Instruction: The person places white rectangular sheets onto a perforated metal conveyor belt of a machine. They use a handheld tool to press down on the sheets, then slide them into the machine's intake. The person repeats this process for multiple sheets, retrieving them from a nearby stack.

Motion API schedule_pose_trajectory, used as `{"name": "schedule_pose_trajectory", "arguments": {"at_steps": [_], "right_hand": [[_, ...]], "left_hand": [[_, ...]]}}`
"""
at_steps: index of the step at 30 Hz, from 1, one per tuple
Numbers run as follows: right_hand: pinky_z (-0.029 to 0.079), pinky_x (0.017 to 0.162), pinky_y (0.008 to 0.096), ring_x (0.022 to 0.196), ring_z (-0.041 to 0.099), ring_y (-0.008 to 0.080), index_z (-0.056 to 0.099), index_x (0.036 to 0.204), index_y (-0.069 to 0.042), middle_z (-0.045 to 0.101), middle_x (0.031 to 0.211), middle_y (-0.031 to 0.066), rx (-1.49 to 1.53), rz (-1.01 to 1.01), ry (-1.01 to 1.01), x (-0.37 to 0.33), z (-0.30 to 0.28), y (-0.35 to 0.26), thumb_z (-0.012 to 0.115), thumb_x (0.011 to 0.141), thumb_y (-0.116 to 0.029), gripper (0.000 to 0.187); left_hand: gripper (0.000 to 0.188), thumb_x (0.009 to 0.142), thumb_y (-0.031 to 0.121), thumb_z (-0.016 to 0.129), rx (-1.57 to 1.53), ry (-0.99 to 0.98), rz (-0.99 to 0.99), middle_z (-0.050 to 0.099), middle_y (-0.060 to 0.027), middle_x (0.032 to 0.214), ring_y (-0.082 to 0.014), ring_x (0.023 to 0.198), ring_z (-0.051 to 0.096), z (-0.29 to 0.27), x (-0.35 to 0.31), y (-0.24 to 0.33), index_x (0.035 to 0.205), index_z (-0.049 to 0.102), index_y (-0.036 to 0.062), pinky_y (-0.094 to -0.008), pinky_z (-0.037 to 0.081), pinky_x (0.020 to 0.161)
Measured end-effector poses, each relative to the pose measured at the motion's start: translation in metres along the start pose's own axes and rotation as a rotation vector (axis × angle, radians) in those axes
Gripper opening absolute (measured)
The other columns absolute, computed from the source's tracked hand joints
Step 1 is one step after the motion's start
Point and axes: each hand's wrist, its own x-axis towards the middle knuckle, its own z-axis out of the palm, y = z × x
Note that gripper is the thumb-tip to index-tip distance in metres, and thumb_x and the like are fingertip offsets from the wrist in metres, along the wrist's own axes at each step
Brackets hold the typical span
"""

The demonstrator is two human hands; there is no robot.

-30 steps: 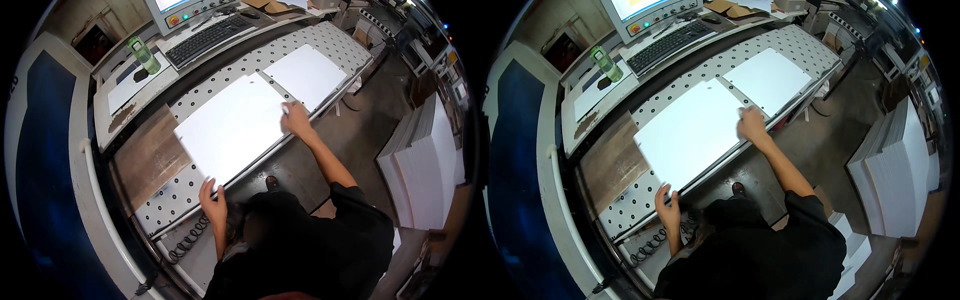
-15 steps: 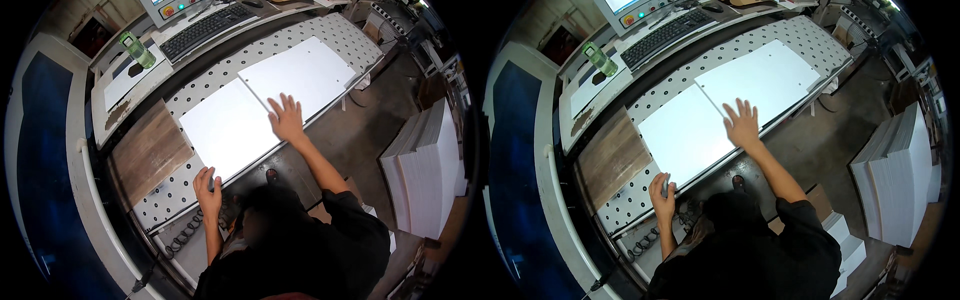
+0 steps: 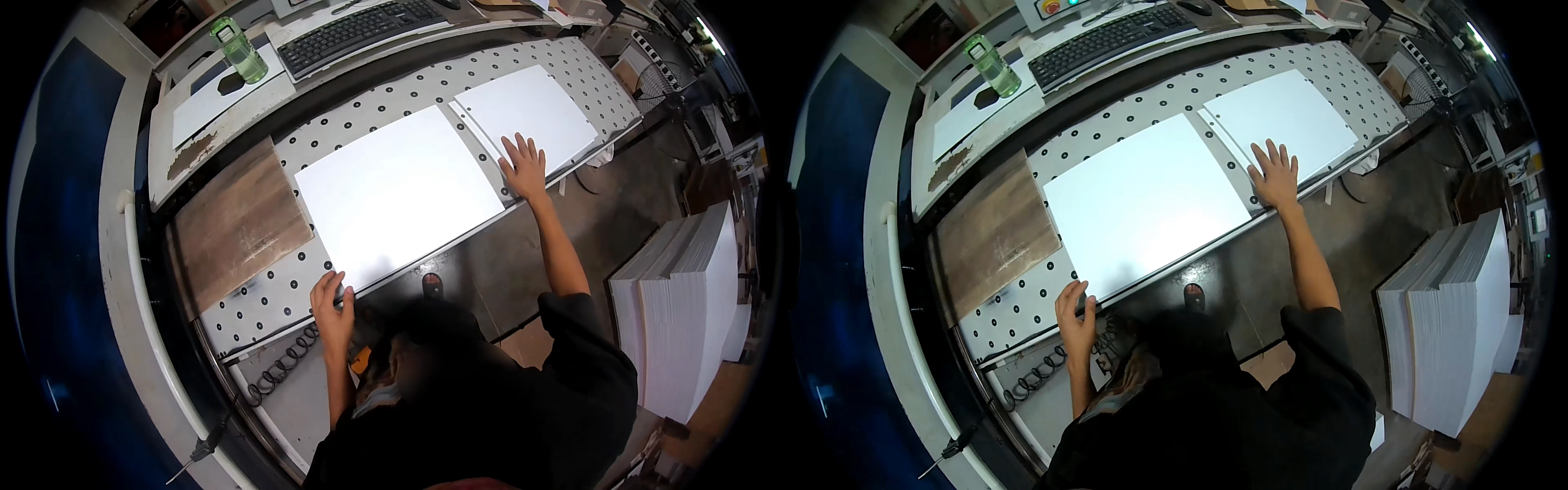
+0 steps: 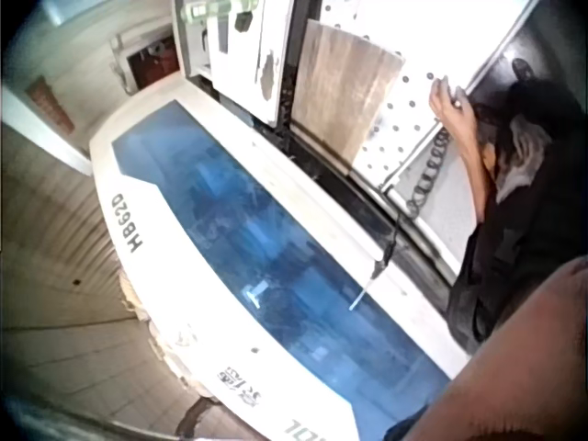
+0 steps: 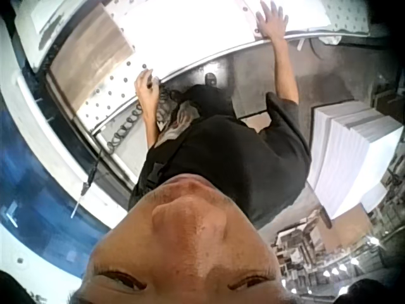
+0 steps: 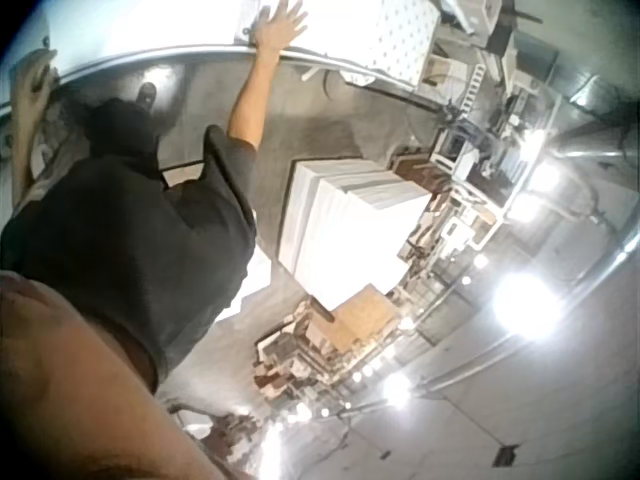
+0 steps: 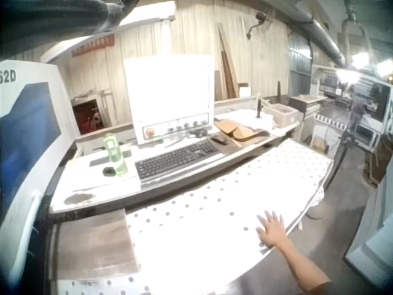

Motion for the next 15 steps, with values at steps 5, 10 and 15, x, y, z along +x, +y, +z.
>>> {"name": "schedule_pose_trajectory", "arguments": {"at_steps": [5, 10, 15], "right_hand": [[0.019, 0.119, 0.0640, 0.148, 0.032, 0.0426, 0.048, 0.152, -0.031, 0.039, 0.161, 0.0134, -0.007, -0.036, 0.009, -0.016, -0.008, -0.015, 0.058, 0.096, -0.048, 0.059], [0.020, 0.119, 0.0644, 0.148, 0.032, 0.0427, 0.047, 0.152, -0.031, 0.040, 0.160, 0.0135, 0.003, -0.047, 0.034, -0.018, -0.005, -0.012, 0.059, 0.095, -0.049, 0.061], [0.020, 0.119, 0.0651, 0.148, 0.031, 0.0433, 0.047, 0.153, -0.031, 0.039, 0.161, 0.0128, 0.003, -0.040, 0.031, -0.016, -0.005, -0.016, 0.060, 0.095, -0.046, 0.062]], "left_hand": [[0.030, 0.096, 0.018, 0.067, 0.020, 0.019, -0.017, 0.060, -0.0150, 0.133, -0.0335, 0.126, 0.053, -0.002, 0.006, -0.003, 0.123, 0.070, 0.0058, -0.0425, 0.043, 0.107], [0.029, 0.096, 0.018, 0.067, 0.029, -0.005, 0.010, 0.060, -0.0153, 0.133, -0.0337, 0.127, 0.052, 0.000, 0.015, -0.002, 0.123, 0.071, 0.0063, -0.0427, 0.043, 0.107], [0.028, 0.097, 0.019, 0.067, 0.028, -0.026, 0.013, 0.060, -0.0152, 0.134, -0.0336, 0.127, 0.052, 0.000, 0.018, 0.000, 0.122, 0.071, 0.0071, -0.0423, 0.043, 0.107]]}}
